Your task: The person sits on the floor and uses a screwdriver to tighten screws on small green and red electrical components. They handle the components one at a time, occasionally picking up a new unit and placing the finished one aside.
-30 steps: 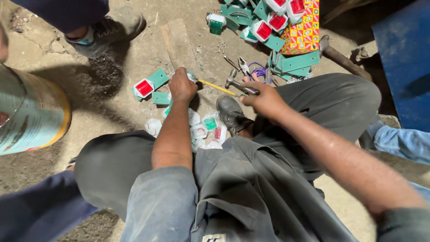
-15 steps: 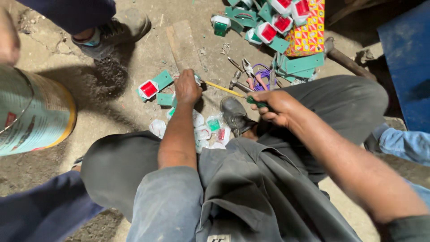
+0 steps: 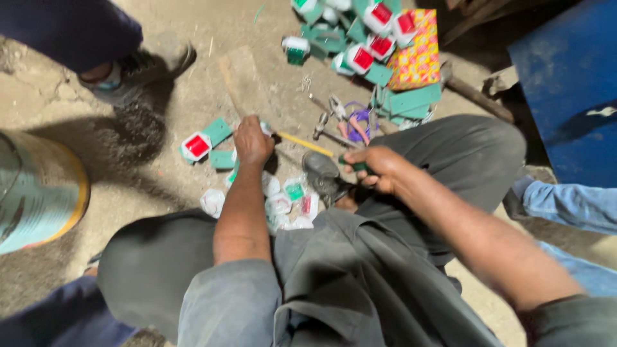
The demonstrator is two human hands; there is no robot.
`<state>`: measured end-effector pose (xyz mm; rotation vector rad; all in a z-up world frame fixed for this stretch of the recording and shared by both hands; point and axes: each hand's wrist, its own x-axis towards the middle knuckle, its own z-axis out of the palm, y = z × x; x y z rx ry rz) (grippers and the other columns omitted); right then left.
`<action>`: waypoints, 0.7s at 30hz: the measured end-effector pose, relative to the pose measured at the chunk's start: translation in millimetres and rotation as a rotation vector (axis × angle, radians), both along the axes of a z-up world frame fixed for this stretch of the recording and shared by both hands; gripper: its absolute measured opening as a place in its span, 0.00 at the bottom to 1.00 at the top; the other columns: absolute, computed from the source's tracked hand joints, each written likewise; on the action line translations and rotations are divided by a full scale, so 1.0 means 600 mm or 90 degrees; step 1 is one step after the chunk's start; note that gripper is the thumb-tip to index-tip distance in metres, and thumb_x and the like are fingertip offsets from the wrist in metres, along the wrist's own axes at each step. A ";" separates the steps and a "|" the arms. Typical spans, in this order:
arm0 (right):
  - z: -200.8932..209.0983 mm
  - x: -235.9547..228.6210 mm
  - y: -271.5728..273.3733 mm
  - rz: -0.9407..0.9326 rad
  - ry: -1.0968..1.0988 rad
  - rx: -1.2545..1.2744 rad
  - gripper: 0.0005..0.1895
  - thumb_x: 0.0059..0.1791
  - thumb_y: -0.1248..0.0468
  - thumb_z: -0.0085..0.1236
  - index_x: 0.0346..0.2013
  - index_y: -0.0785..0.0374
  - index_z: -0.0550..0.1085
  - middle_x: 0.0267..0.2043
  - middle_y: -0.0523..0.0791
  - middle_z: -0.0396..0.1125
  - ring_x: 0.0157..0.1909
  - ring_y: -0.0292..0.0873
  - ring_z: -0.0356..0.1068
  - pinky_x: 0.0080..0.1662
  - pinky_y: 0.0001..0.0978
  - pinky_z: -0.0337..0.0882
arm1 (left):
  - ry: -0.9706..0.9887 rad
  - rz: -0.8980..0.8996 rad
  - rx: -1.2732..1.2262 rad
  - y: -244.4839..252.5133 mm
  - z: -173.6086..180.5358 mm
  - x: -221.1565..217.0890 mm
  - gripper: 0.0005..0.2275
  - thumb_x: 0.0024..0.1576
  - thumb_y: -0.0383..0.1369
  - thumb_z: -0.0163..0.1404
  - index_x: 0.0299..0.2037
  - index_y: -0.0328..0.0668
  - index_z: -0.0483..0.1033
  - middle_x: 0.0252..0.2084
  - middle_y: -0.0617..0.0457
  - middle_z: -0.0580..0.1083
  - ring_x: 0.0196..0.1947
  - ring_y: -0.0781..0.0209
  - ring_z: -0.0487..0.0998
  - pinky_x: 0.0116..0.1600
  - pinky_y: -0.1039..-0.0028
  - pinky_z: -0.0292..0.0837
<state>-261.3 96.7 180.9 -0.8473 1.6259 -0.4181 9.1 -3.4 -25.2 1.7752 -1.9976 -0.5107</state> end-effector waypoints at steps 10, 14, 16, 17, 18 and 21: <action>0.070 0.024 0.030 0.604 0.509 -0.495 0.22 0.45 0.65 0.58 0.55 0.57 0.76 0.33 0.53 0.71 0.32 0.55 0.73 0.29 0.50 0.72 | 0.041 0.110 0.106 0.000 0.032 -0.007 0.20 0.44 0.32 0.63 0.43 0.33 0.70 0.43 0.36 0.74 0.47 0.34 0.76 0.52 0.51 0.70; 0.055 0.030 0.009 0.395 0.288 -0.277 0.20 0.46 0.65 0.58 0.53 0.55 0.79 0.32 0.49 0.71 0.27 0.48 0.68 0.28 0.43 0.66 | 0.031 0.065 0.029 -0.003 0.015 -0.002 0.20 0.43 0.30 0.63 0.44 0.34 0.71 0.43 0.37 0.74 0.46 0.35 0.76 0.53 0.52 0.70; 0.046 0.031 0.008 -0.051 -0.080 0.105 0.19 0.50 0.68 0.56 0.56 0.57 0.80 0.32 0.44 0.70 0.22 0.36 0.59 0.23 0.32 0.54 | 0.021 0.040 -0.006 0.006 0.014 -0.003 0.20 0.42 0.30 0.63 0.43 0.35 0.71 0.43 0.38 0.74 0.46 0.36 0.76 0.53 0.51 0.70; 0.044 0.032 0.003 -0.030 -0.055 0.077 0.18 0.50 0.67 0.56 0.55 0.57 0.79 0.31 0.44 0.70 0.22 0.36 0.60 0.23 0.32 0.56 | 0.009 0.034 -0.020 0.006 0.019 0.000 0.20 0.41 0.30 0.63 0.42 0.35 0.70 0.42 0.38 0.74 0.46 0.36 0.76 0.52 0.51 0.70; 0.044 0.034 0.000 -0.009 -0.030 0.047 0.18 0.50 0.66 0.57 0.54 0.57 0.79 0.30 0.43 0.70 0.22 0.36 0.60 0.24 0.33 0.58 | -0.003 0.028 -0.034 0.005 0.024 0.003 0.21 0.39 0.30 0.63 0.42 0.35 0.70 0.42 0.38 0.74 0.46 0.37 0.76 0.52 0.50 0.69; 0.050 0.031 0.003 0.047 0.050 -0.029 0.15 0.50 0.64 0.59 0.52 0.57 0.78 0.28 0.42 0.69 0.22 0.37 0.63 0.25 0.35 0.64 | -0.010 0.053 0.021 0.013 0.030 -0.004 0.19 0.44 0.29 0.62 0.44 0.37 0.71 0.45 0.41 0.74 0.49 0.39 0.76 0.52 0.49 0.68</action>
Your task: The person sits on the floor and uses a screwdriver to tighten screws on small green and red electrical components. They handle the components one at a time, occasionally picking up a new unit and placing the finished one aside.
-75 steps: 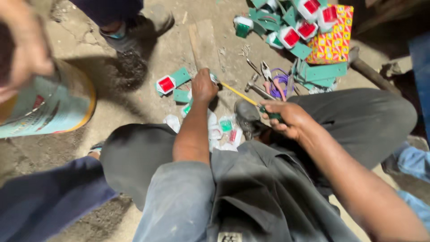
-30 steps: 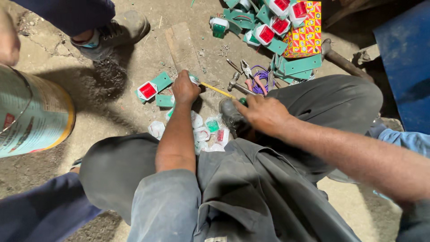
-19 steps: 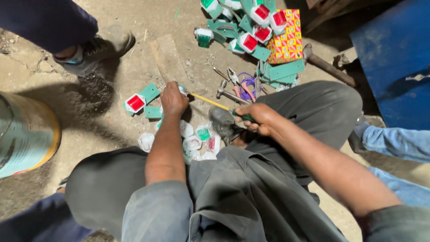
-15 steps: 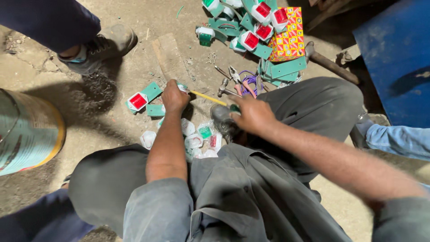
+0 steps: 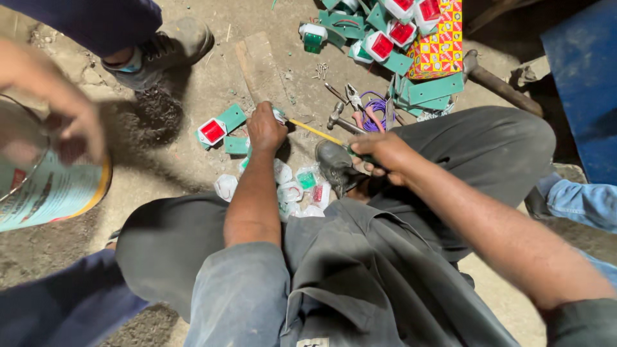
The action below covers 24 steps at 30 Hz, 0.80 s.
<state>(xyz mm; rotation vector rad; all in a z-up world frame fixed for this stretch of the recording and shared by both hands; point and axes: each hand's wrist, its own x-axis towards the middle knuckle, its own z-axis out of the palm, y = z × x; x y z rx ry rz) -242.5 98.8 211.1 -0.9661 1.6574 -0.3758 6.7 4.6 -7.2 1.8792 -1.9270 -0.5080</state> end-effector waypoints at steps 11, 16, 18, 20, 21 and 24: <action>-0.062 -0.044 -0.016 -0.027 -0.052 0.045 0.17 0.48 0.66 0.60 0.51 0.63 0.80 0.32 0.47 0.74 0.23 0.40 0.61 0.25 0.35 0.59 | -0.003 -0.028 0.014 0.001 -0.023 0.018 0.21 0.44 0.32 0.64 0.46 0.34 0.71 0.45 0.37 0.74 0.48 0.35 0.75 0.54 0.50 0.68; -0.043 -0.036 -0.002 0.075 -0.031 -0.033 0.17 0.49 0.62 0.62 0.51 0.64 0.81 0.41 0.51 0.78 0.38 0.45 0.73 0.41 0.40 0.73 | 0.012 0.018 0.056 0.000 -0.003 0.002 0.24 0.42 0.34 0.65 0.46 0.33 0.72 0.46 0.36 0.74 0.49 0.34 0.74 0.52 0.49 0.69; 0.021 -0.045 0.019 0.219 0.234 -0.180 0.19 0.49 0.57 0.61 0.53 0.59 0.79 0.43 0.54 0.76 0.44 0.55 0.73 0.46 0.47 0.72 | 0.034 0.060 0.033 -0.004 0.004 0.004 0.26 0.38 0.33 0.66 0.47 0.32 0.72 0.45 0.35 0.75 0.48 0.34 0.75 0.50 0.49 0.70; 0.112 -0.072 0.054 0.254 0.366 -0.296 0.20 0.50 0.54 0.58 0.54 0.57 0.76 0.46 0.55 0.74 0.48 0.59 0.74 0.49 0.50 0.72 | 0.043 0.115 -0.005 -0.011 0.005 -0.005 0.25 0.39 0.33 0.66 0.47 0.33 0.74 0.44 0.35 0.76 0.46 0.34 0.77 0.49 0.51 0.72; 0.162 -0.096 0.069 0.216 0.365 -0.343 0.21 0.50 0.54 0.56 0.55 0.58 0.76 0.48 0.54 0.74 0.49 0.59 0.74 0.49 0.50 0.73 | 0.131 0.143 0.040 -0.021 0.003 -0.012 0.25 0.39 0.35 0.67 0.46 0.32 0.74 0.42 0.36 0.78 0.43 0.38 0.79 0.48 0.54 0.75; 0.273 -0.175 0.112 0.093 0.358 -0.428 0.21 0.51 0.55 0.58 0.57 0.57 0.76 0.48 0.51 0.76 0.48 0.52 0.77 0.49 0.40 0.73 | 0.336 0.191 0.143 -0.053 -0.014 -0.040 0.27 0.38 0.38 0.68 0.46 0.32 0.74 0.37 0.39 0.80 0.36 0.47 0.83 0.44 0.61 0.79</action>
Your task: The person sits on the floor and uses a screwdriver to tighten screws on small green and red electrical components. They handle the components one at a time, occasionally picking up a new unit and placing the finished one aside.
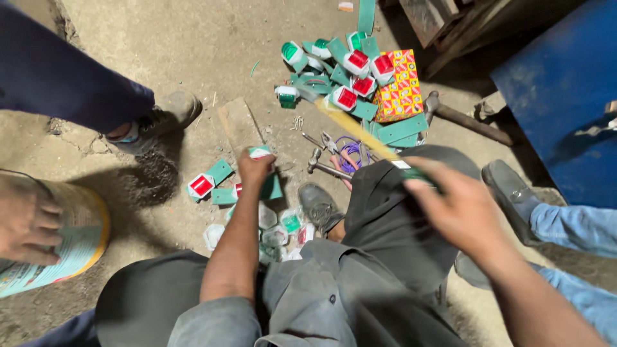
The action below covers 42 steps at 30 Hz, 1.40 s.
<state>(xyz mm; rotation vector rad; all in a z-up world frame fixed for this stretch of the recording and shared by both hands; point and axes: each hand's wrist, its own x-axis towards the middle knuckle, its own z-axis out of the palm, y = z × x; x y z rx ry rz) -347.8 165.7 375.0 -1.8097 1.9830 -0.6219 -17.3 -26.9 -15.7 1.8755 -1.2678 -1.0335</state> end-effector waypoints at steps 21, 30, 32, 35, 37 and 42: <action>-0.097 -0.009 0.032 -0.211 -0.173 -0.332 0.18 0.57 0.70 0.56 0.60 0.75 0.70 0.45 0.51 0.72 0.42 0.39 0.74 0.50 0.25 0.75 | -0.013 -0.001 -0.116 -0.246 -0.022 -0.153 0.35 0.45 0.39 0.70 0.59 0.26 0.69 0.52 0.32 0.75 0.50 0.43 0.79 0.55 0.59 0.73; -0.082 -0.046 -0.010 -0.050 -0.150 -0.242 0.16 0.59 0.72 0.57 0.60 0.78 0.70 0.52 0.55 0.70 0.52 0.44 0.71 0.57 0.29 0.71 | 0.009 0.218 -0.133 0.066 -0.103 0.060 0.12 0.52 0.28 0.55 0.45 0.32 0.81 0.37 0.44 0.80 0.36 0.56 0.82 0.44 0.69 0.77; -0.075 -0.053 -0.021 -0.044 -0.259 -0.188 0.15 0.61 0.72 0.57 0.62 0.77 0.69 0.51 0.52 0.70 0.49 0.39 0.71 0.53 0.25 0.70 | 0.047 0.302 -0.101 0.105 -0.112 0.111 0.12 0.51 0.27 0.54 0.45 0.32 0.81 0.36 0.45 0.80 0.34 0.56 0.81 0.41 0.69 0.77; -0.066 -0.053 -0.021 -0.097 -0.383 -0.133 0.17 0.60 0.70 0.57 0.63 0.72 0.69 0.40 0.46 0.70 0.32 0.30 0.65 0.36 0.17 0.65 | 0.082 0.411 -0.064 0.154 -0.130 0.173 0.13 0.50 0.28 0.55 0.45 0.33 0.81 0.35 0.46 0.80 0.32 0.56 0.82 0.40 0.70 0.77; -0.062 -0.049 -0.025 -0.133 -0.436 -0.118 0.16 0.60 0.69 0.56 0.63 0.69 0.70 0.36 0.44 0.70 0.26 0.28 0.61 0.31 0.16 0.61 | 0.005 0.454 -0.120 0.175 -0.134 0.202 0.13 0.50 0.28 0.56 0.44 0.32 0.82 0.37 0.47 0.81 0.35 0.58 0.83 0.42 0.70 0.78; -0.050 -0.022 -0.025 -0.103 -0.437 -0.131 0.17 0.59 0.67 0.54 0.62 0.68 0.68 0.40 0.42 0.68 0.29 0.28 0.59 0.32 0.17 0.58 | -0.036 0.489 0.032 0.166 -0.114 0.296 0.18 0.46 0.31 0.61 0.47 0.32 0.80 0.38 0.42 0.80 0.36 0.53 0.82 0.45 0.68 0.77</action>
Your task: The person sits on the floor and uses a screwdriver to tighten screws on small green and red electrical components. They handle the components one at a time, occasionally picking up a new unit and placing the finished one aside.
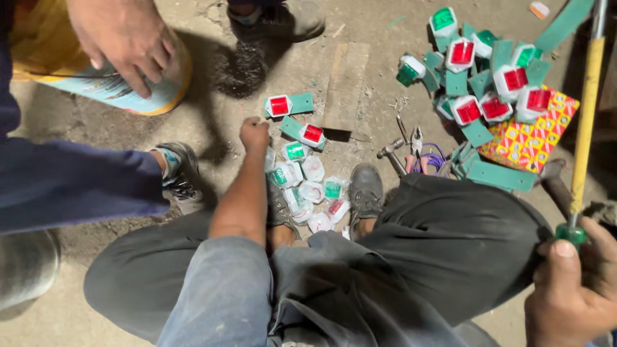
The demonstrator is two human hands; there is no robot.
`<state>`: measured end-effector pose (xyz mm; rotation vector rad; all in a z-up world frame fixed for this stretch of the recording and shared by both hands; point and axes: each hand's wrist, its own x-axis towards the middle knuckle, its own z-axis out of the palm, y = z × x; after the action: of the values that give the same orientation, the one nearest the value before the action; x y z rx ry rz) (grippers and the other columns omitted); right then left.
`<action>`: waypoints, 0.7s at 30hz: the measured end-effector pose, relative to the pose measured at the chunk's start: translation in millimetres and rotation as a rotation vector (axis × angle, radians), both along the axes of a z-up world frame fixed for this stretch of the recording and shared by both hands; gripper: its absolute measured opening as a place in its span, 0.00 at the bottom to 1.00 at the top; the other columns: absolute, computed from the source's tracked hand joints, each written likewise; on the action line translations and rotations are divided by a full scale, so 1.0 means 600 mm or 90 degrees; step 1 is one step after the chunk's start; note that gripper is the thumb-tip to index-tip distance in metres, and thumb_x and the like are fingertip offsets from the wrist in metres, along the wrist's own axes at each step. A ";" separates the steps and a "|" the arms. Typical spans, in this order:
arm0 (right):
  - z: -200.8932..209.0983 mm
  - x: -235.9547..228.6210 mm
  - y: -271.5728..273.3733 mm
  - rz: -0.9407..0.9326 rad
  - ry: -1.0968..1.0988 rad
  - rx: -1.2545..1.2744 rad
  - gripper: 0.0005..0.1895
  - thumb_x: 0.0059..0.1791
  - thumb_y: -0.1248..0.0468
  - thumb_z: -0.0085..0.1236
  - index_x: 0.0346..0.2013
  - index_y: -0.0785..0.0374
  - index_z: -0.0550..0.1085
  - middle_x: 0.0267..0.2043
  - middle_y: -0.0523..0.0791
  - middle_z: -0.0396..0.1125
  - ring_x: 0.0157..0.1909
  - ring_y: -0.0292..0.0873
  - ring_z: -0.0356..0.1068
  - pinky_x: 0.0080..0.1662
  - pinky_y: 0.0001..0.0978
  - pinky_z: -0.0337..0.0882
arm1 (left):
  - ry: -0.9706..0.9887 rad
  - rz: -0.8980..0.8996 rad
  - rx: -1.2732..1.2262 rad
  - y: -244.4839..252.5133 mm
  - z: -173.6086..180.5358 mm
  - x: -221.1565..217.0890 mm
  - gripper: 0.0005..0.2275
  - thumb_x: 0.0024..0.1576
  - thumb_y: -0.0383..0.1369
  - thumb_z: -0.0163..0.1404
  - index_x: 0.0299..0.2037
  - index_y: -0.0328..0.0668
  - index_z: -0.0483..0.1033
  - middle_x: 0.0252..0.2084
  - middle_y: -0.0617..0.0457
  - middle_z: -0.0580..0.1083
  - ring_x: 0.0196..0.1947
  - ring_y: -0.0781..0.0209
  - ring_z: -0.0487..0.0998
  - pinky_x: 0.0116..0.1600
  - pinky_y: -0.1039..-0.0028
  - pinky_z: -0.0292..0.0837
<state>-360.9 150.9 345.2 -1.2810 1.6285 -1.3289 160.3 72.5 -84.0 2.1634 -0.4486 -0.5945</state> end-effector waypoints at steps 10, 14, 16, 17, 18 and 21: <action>-0.027 0.011 0.038 -0.129 0.110 -0.062 0.20 0.63 0.63 0.56 0.66 0.72 0.67 0.38 0.43 0.68 0.30 0.29 0.62 0.35 0.16 0.61 | -0.074 -0.133 0.258 -0.080 0.025 0.015 0.42 0.40 0.50 0.70 0.58 0.25 0.68 0.57 0.29 0.71 0.58 0.29 0.72 0.62 0.51 0.68; -0.031 0.014 0.042 -0.129 0.115 -0.074 0.20 0.63 0.62 0.57 0.65 0.73 0.66 0.37 0.44 0.68 0.31 0.30 0.62 0.36 0.17 0.61 | 0.005 -0.150 0.327 -0.108 0.051 -0.009 0.44 0.38 0.54 0.69 0.59 0.29 0.68 0.62 0.32 0.67 0.64 0.32 0.67 0.64 0.49 0.66; -0.030 0.018 0.045 -0.133 0.119 -0.071 0.21 0.62 0.62 0.58 0.65 0.72 0.67 0.36 0.44 0.67 0.30 0.30 0.62 0.35 0.17 0.61 | 0.028 -0.175 0.343 -0.117 0.055 -0.009 0.45 0.37 0.54 0.70 0.60 0.29 0.67 0.63 0.31 0.66 0.64 0.32 0.66 0.66 0.54 0.66; -0.027 0.020 0.048 -0.137 0.125 -0.063 0.21 0.62 0.61 0.57 0.64 0.71 0.68 0.35 0.44 0.67 0.28 0.30 0.61 0.34 0.17 0.60 | 0.026 -0.165 0.309 -0.119 0.054 -0.010 0.46 0.36 0.53 0.71 0.60 0.28 0.67 0.63 0.30 0.66 0.64 0.33 0.67 0.66 0.54 0.65; -0.023 0.020 0.049 -0.136 0.133 -0.064 0.20 0.61 0.61 0.57 0.64 0.71 0.68 0.35 0.44 0.67 0.28 0.30 0.61 0.33 0.17 0.60 | 0.025 -0.154 0.273 -0.124 0.052 -0.014 0.47 0.36 0.52 0.72 0.61 0.28 0.66 0.62 0.30 0.66 0.64 0.33 0.67 0.66 0.55 0.65; -0.014 0.018 0.051 -0.129 0.158 -0.076 0.20 0.61 0.61 0.56 0.63 0.71 0.67 0.36 0.44 0.67 0.28 0.30 0.60 0.33 0.17 0.60 | -0.075 -0.175 0.025 -0.126 0.047 -0.031 0.50 0.34 0.45 0.76 0.62 0.19 0.61 0.61 0.26 0.64 0.62 0.31 0.66 0.66 0.56 0.62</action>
<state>-350.0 181.5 336.8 -1.4295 1.9160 -1.4523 141.6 -2.8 -55.9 2.1985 -0.8135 -0.6314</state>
